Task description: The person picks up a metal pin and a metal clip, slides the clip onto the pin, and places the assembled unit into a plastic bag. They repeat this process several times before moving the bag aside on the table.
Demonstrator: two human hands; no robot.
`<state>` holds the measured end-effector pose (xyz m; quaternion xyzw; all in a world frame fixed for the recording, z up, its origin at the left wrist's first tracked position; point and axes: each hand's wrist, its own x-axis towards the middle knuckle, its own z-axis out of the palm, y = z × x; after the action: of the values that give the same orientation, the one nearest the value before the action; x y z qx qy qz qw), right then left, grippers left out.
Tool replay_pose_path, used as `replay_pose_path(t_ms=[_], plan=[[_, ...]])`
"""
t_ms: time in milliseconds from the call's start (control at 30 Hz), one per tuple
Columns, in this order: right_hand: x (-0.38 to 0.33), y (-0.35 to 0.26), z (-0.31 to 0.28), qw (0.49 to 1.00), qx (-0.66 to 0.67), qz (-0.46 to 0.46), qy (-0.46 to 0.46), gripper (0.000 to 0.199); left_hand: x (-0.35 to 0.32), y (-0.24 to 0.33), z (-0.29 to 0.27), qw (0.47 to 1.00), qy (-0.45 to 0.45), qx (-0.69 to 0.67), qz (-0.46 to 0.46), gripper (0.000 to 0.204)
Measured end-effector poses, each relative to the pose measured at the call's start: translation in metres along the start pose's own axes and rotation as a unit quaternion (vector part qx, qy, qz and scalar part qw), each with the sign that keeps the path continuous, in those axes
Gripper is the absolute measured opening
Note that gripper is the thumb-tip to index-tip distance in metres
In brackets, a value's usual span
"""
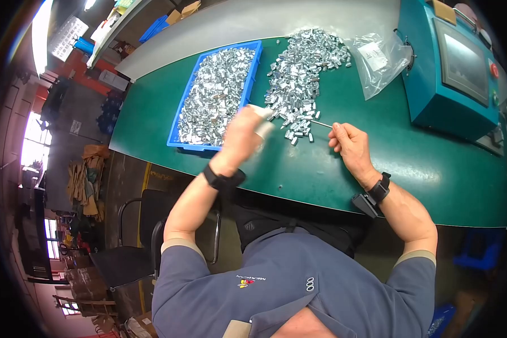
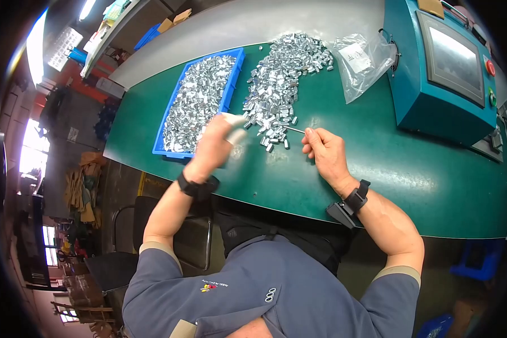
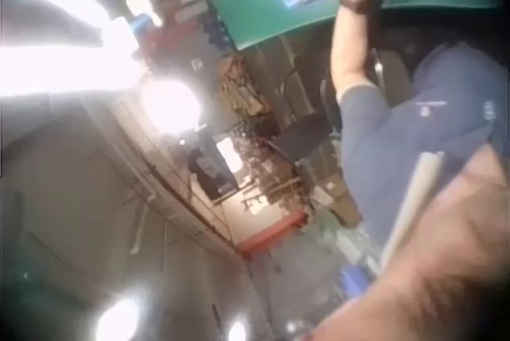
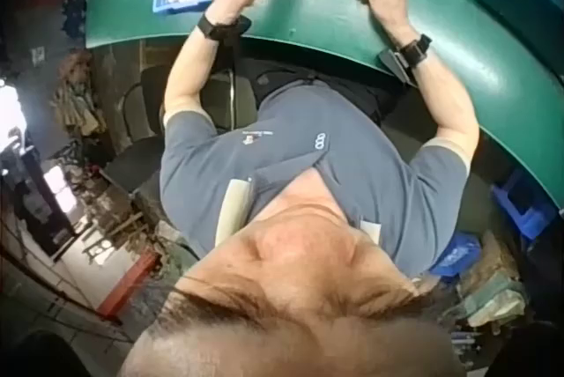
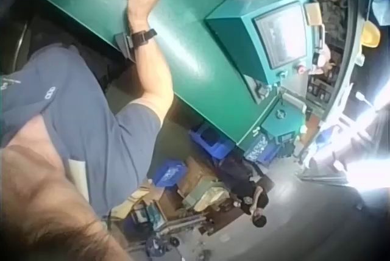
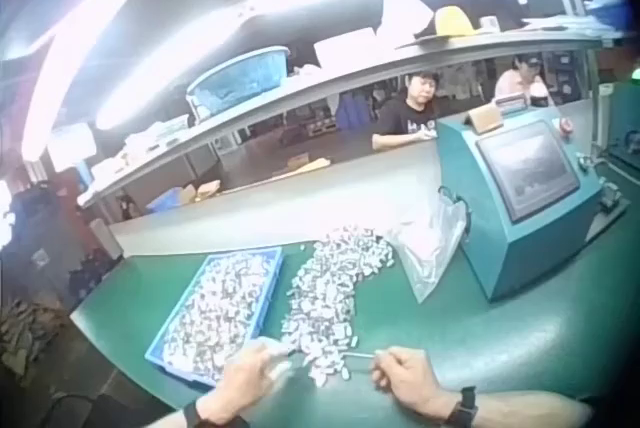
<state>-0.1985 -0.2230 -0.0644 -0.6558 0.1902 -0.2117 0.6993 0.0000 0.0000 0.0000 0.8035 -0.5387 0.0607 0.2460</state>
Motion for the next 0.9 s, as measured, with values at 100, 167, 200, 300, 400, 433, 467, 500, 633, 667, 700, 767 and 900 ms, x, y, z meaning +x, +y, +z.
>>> replay_pose_path(t_ms=[100,167,200,300,400,433,467,500,633,667,700,767,900], plan=[[0.003,0.002,0.009,1.000,0.011,-0.024,0.016,0.038,0.014,0.037,0.030,0.990,-0.052,-0.009,0.129,0.036],[0.001,0.000,0.006,1.000,0.015,-0.022,0.009,0.038,0.020,0.045,0.045,0.983,-0.046,0.029,0.177,0.033],[0.000,0.000,0.005,1.000,0.015,-0.023,0.012,0.038,0.024,0.045,0.049,0.969,-0.043,0.070,0.232,0.030],[0.000,-0.001,0.003,1.000,0.013,-0.016,0.008,0.037,0.023,0.044,0.052,0.972,-0.033,0.038,0.230,0.026],[-0.002,-0.003,0.004,1.000,0.002,-0.008,-0.016,0.037,0.017,0.045,0.046,0.987,0.010,-0.045,0.156,0.023],[-0.003,-0.003,0.004,0.999,-0.007,-0.011,-0.034,0.037,0.014,0.046,0.044,0.987,0.007,-0.046,0.157,0.023],[-0.005,-0.002,0.003,0.998,-0.017,-0.014,-0.052,0.037,0.011,0.047,0.041,0.993,-0.016,-0.069,0.090,0.022],[-0.005,-0.003,0.004,0.998,-0.016,-0.014,-0.052,0.037,0.010,0.048,0.039,0.995,-0.036,-0.090,0.022,0.022],[-0.005,-0.005,0.003,0.997,-0.039,-0.013,-0.066,0.035,0.006,0.048,0.040,0.993,0.000,-0.121,0.014,0.020],[-0.005,-0.005,0.003,0.996,-0.044,-0.012,-0.075,0.035,0.007,0.048,0.041,0.992,0.000,-0.122,0.016,0.020],[-0.005,-0.005,0.003,0.996,-0.045,-0.012,-0.074,0.035,0.006,0.047,0.041,0.992,-0.001,-0.123,0.014,0.020],[-0.004,-0.004,0.003,0.996,-0.052,-0.013,-0.065,0.034,0.006,0.045,0.041,0.992,-0.001,-0.125,0.014,0.020],[-0.005,-0.001,0.002,0.995,-0.063,-0.005,-0.074,0.035,0.006,0.045,0.041,0.993,0.009,-0.113,0.020,0.020]])
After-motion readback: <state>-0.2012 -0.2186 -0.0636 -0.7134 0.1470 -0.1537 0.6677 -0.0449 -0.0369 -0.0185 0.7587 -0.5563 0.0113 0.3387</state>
